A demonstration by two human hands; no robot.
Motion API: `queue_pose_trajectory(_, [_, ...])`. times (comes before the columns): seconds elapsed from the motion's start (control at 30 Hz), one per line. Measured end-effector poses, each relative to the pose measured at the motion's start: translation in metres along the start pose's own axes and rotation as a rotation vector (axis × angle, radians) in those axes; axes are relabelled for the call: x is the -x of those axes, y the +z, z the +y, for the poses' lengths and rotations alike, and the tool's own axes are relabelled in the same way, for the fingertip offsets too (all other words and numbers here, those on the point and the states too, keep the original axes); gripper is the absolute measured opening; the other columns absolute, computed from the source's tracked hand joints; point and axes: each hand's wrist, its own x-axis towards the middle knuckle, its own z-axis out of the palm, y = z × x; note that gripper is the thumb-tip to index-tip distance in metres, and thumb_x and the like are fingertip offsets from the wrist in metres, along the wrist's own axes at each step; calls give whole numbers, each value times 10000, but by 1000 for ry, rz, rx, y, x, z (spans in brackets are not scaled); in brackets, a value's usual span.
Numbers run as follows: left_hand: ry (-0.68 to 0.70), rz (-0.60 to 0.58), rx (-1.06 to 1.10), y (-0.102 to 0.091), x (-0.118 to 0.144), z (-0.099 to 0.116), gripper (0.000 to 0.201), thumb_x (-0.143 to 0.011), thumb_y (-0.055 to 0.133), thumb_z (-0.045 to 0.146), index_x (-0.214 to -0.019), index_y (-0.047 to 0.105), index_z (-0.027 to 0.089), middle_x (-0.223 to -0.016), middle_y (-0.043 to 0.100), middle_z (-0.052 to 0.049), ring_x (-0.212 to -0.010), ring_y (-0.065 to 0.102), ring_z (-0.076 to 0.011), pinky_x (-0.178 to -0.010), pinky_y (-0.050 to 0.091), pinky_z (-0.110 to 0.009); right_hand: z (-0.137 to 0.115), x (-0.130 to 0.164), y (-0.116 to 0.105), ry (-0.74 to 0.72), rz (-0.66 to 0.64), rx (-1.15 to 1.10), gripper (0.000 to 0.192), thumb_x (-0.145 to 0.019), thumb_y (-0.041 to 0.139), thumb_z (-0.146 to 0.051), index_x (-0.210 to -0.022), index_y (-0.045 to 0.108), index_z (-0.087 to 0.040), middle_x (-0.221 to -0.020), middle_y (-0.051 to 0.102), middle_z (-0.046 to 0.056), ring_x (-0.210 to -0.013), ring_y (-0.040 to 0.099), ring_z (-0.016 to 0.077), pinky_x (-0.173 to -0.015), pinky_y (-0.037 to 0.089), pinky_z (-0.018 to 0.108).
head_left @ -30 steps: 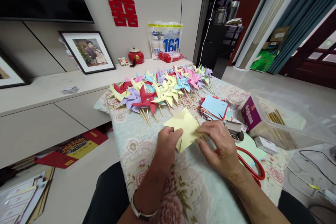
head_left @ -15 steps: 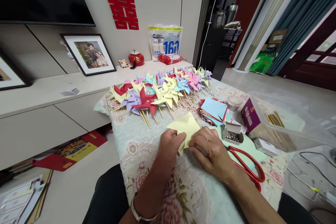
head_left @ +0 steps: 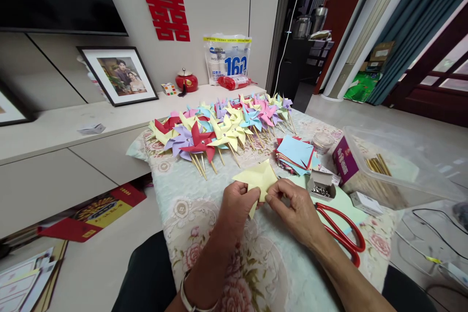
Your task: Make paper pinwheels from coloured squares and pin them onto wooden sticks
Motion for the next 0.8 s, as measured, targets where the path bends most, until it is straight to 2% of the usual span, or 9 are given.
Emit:
queue_pose_trajectory(0.17, [9,2,-13,1,-1,-1,182,-576,669,198,-749,679,142,-550,625,40,-483,528,-115,-522,448,-234,2,1,3,66,38,-32,172,-866,572,-233,-698,597,-206,-678,574,-4,-616,510,154,-571,367,267])
queue_pose_trajectory(0.6, [22,-73,16,2,4,1,100,-592,689,219,-633,670,130,-519,580,32,-468,494,-104,-488,401,-218,7,-1,8,118,50,23,153,-805,523,-197,-656,555,-199,-646,547,-13,-597,493,145,-571,335,260])
queue_pose_trajectory(0.8, [4,-67,10,3,4,2,141,-595,701,229,-688,698,123,-579,643,8,-502,527,-112,-523,446,-226,7,0,8,147,42,28,146,-797,521,-203,-658,562,-196,-653,561,-7,-597,497,147,-575,334,261])
